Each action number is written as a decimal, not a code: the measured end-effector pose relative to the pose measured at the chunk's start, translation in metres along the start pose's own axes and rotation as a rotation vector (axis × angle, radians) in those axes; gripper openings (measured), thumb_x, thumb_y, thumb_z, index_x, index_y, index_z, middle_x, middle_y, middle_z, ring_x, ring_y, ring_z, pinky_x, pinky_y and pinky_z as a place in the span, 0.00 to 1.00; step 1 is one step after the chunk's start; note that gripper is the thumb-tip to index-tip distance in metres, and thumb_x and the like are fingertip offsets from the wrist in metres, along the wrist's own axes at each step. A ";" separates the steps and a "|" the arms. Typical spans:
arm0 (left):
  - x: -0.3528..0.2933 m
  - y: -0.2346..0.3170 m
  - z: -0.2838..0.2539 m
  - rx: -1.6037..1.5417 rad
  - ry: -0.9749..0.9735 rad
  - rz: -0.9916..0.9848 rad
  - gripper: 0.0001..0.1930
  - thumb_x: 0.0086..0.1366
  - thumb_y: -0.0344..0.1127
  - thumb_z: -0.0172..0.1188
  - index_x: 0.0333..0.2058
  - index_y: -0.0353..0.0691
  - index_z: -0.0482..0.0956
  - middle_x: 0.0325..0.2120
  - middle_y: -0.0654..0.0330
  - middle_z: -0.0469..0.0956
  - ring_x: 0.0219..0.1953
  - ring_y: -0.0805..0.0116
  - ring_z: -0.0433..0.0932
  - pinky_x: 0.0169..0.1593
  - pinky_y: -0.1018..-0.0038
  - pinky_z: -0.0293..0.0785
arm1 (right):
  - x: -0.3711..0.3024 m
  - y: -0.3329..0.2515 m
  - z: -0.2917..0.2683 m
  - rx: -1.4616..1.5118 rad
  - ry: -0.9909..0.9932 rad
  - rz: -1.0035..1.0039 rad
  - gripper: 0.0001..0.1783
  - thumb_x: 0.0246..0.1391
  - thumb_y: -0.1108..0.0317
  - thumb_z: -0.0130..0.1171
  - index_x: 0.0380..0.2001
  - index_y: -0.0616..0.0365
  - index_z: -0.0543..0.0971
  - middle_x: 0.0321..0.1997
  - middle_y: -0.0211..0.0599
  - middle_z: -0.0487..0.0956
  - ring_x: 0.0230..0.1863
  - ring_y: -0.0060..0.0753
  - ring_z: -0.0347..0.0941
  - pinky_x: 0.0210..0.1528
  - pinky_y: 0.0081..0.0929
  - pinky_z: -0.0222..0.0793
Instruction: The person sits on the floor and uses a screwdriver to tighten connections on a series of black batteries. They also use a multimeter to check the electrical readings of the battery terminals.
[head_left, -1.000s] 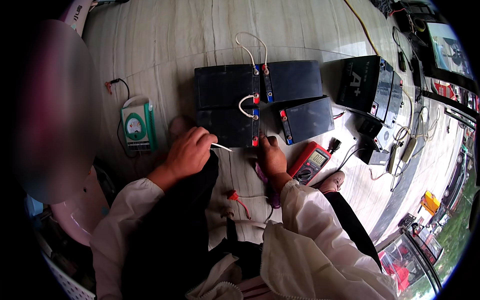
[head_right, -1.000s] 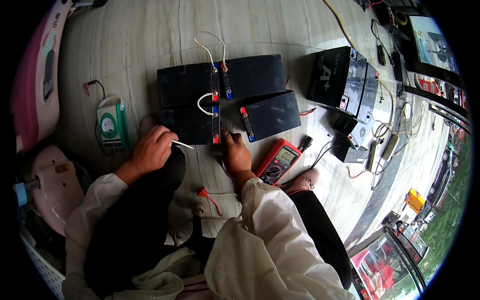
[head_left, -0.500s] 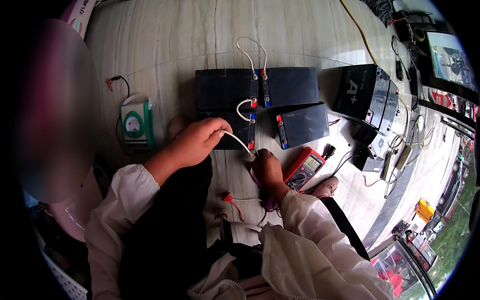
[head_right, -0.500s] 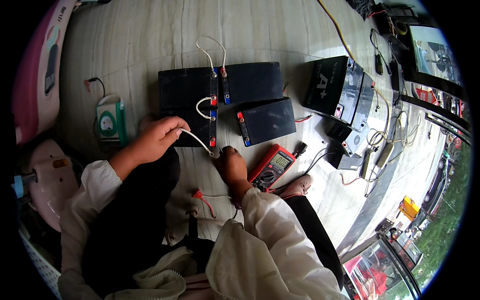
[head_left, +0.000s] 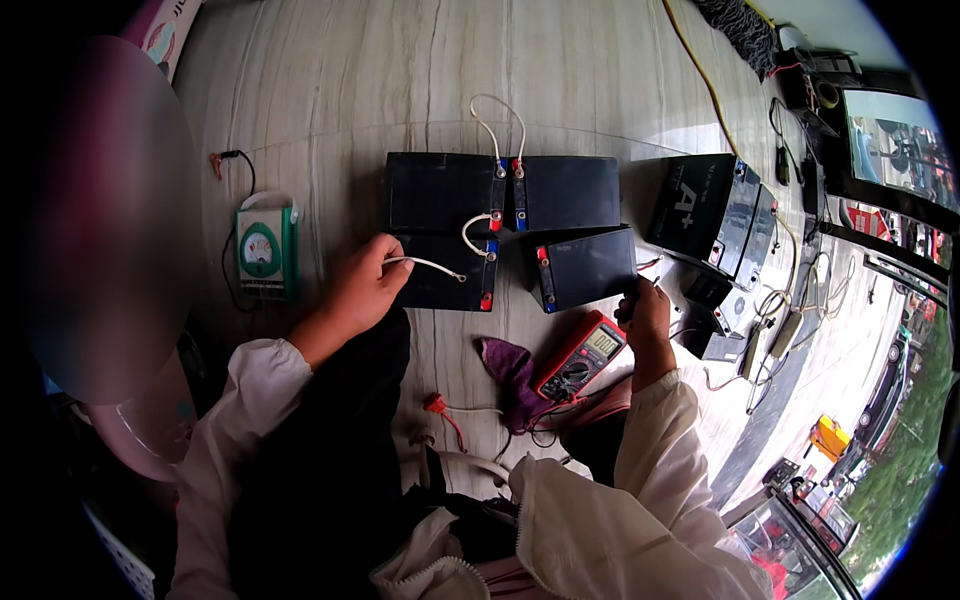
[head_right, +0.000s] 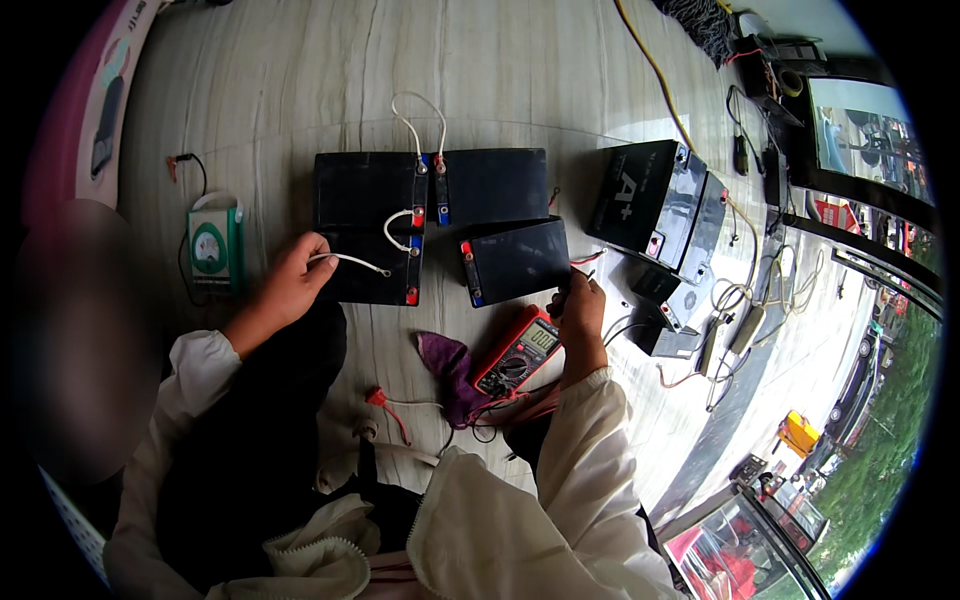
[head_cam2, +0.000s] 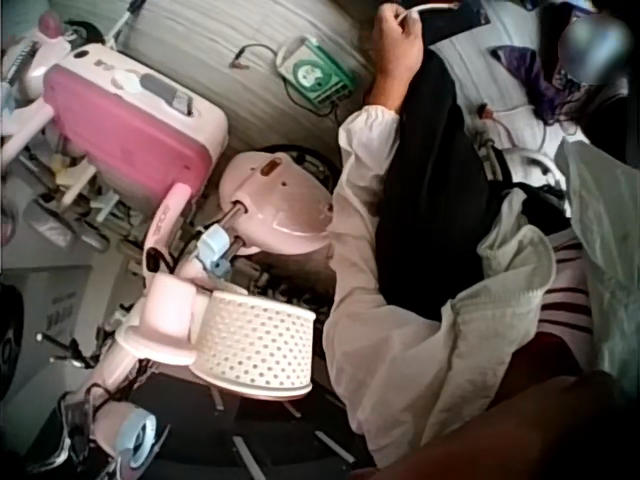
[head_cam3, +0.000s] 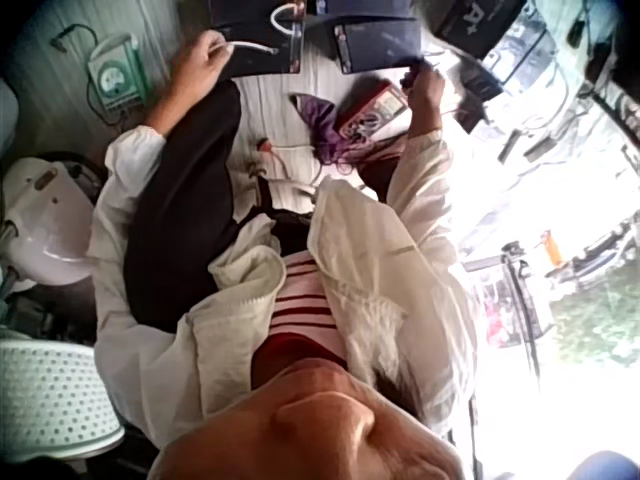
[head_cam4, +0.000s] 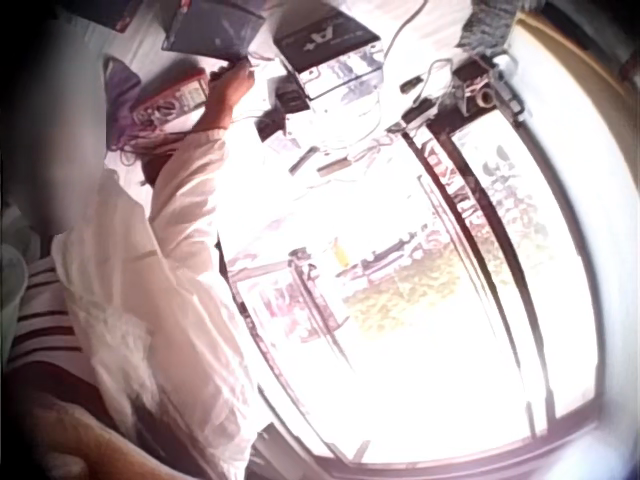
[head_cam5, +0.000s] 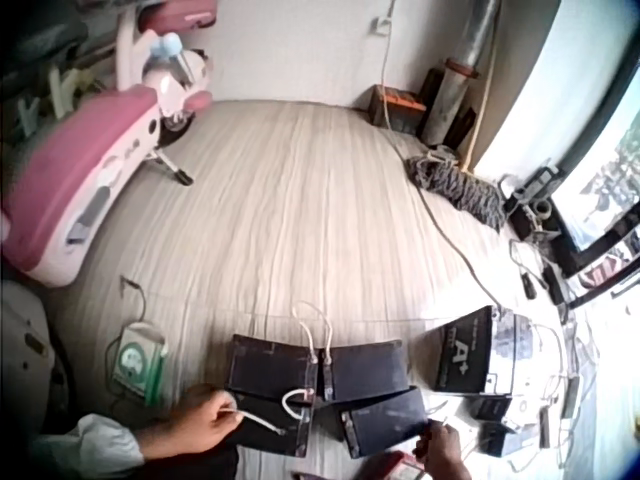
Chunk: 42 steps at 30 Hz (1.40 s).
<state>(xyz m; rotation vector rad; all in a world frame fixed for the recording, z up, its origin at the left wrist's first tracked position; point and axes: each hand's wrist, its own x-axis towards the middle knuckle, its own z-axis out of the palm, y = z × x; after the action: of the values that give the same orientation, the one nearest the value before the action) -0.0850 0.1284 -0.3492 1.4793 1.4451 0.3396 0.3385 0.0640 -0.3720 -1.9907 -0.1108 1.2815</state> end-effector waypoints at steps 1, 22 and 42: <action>-0.001 0.000 0.001 -0.006 0.009 0.023 0.08 0.70 0.33 0.59 0.38 0.35 0.70 0.28 0.61 0.72 0.31 0.73 0.69 0.38 0.72 0.69 | -0.003 0.005 0.004 0.083 0.010 0.017 0.11 0.61 0.63 0.49 0.29 0.59 0.72 0.20 0.34 0.70 0.15 0.30 0.66 0.14 0.30 0.62; 0.027 0.044 -0.014 -0.074 -0.193 0.041 0.06 0.66 0.30 0.60 0.39 0.35 0.79 0.34 0.59 0.81 0.37 0.72 0.78 0.45 0.73 0.74 | 0.011 -0.063 0.061 -0.813 0.031 -0.667 0.20 0.55 0.64 0.52 0.47 0.64 0.80 0.36 0.61 0.81 0.40 0.65 0.78 0.44 0.48 0.73; 0.025 0.093 0.009 -0.118 -0.479 0.362 0.09 0.67 0.29 0.59 0.45 0.39 0.81 0.37 0.56 0.81 0.41 0.61 0.79 0.48 0.69 0.74 | -0.145 -0.037 0.117 -0.620 -0.639 -0.241 0.13 0.60 0.69 0.58 0.44 0.66 0.80 0.23 0.28 0.76 0.21 0.16 0.66 0.24 0.21 0.63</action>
<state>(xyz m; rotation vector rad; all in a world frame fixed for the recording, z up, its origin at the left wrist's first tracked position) -0.0171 0.1654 -0.2917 1.5901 0.7675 0.2597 0.1833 0.0897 -0.2651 -1.8683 -1.1354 1.8155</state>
